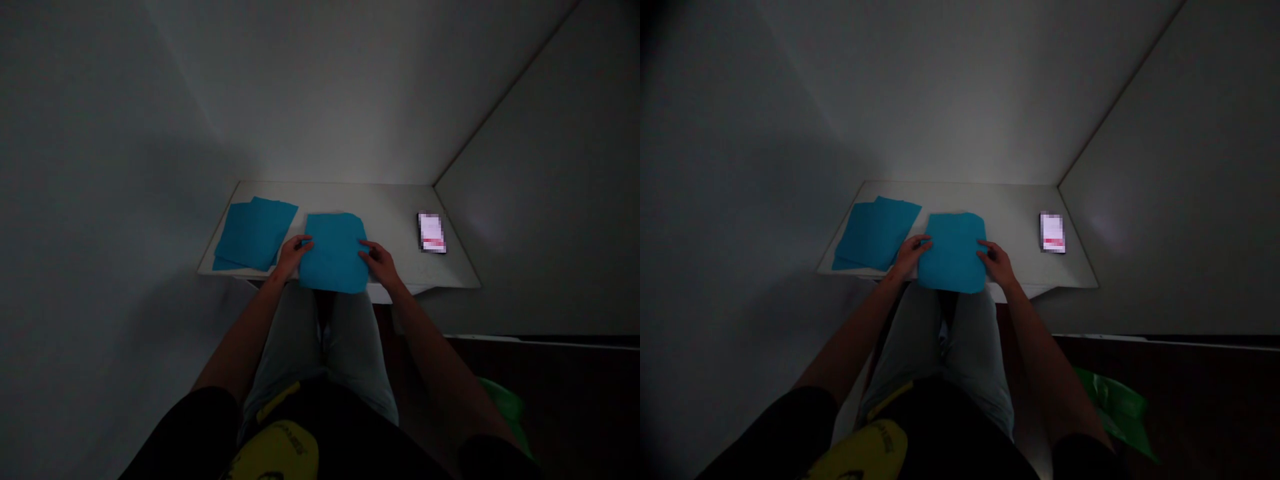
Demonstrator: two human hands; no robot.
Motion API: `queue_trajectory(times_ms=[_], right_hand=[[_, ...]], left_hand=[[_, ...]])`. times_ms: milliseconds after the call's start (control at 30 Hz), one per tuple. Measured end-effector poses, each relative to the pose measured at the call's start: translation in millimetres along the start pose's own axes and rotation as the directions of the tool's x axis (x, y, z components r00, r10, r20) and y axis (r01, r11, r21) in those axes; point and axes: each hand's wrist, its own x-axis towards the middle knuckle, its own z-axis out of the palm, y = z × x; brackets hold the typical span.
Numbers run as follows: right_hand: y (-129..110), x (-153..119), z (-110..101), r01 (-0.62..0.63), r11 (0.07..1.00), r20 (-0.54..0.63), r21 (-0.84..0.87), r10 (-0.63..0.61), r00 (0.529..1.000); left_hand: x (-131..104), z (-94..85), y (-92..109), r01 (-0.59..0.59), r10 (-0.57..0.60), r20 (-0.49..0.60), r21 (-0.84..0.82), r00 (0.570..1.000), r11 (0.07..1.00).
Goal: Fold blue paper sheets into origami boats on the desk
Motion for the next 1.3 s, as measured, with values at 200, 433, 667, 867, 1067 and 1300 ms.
queue_trajectory(times_ms=[200,433,667,867,1067,1300], right_hand=[[-5,-7,-9,0.065,0.972,0.014,-0.226,-0.063,0.998],[-51,-4,-35,0.102,0.857,0.030,-0.505,-0.101,0.994],[-96,3,-50,0.165,0.906,0.019,-0.390,-0.171,0.985],[-111,2,-47,0.119,0.991,0.037,-0.061,-0.117,0.992],[-105,0,-39,0.168,0.983,-0.082,-0.070,-0.173,0.981],[-126,-5,-43,0.306,0.862,-0.010,-0.405,-0.338,0.941]], left_hand=[[-4,1.4,1,-0.060,0.066,0.075,-0.081,0.995,0.995],[-8,-5.6,40,-0.273,0.229,0.207,0.216,0.951,0.937],[-9,-13.3,101,-0.513,0.488,0.157,0.253,0.858,0.820],[-18,-11.0,122,-0.635,0.621,0.146,0.089,0.770,0.767],[-30,-8.9,127,-0.608,0.599,0.105,0.117,0.794,0.786],[-24,-11.0,121,-0.427,0.433,-0.029,0.119,0.901,0.896]])
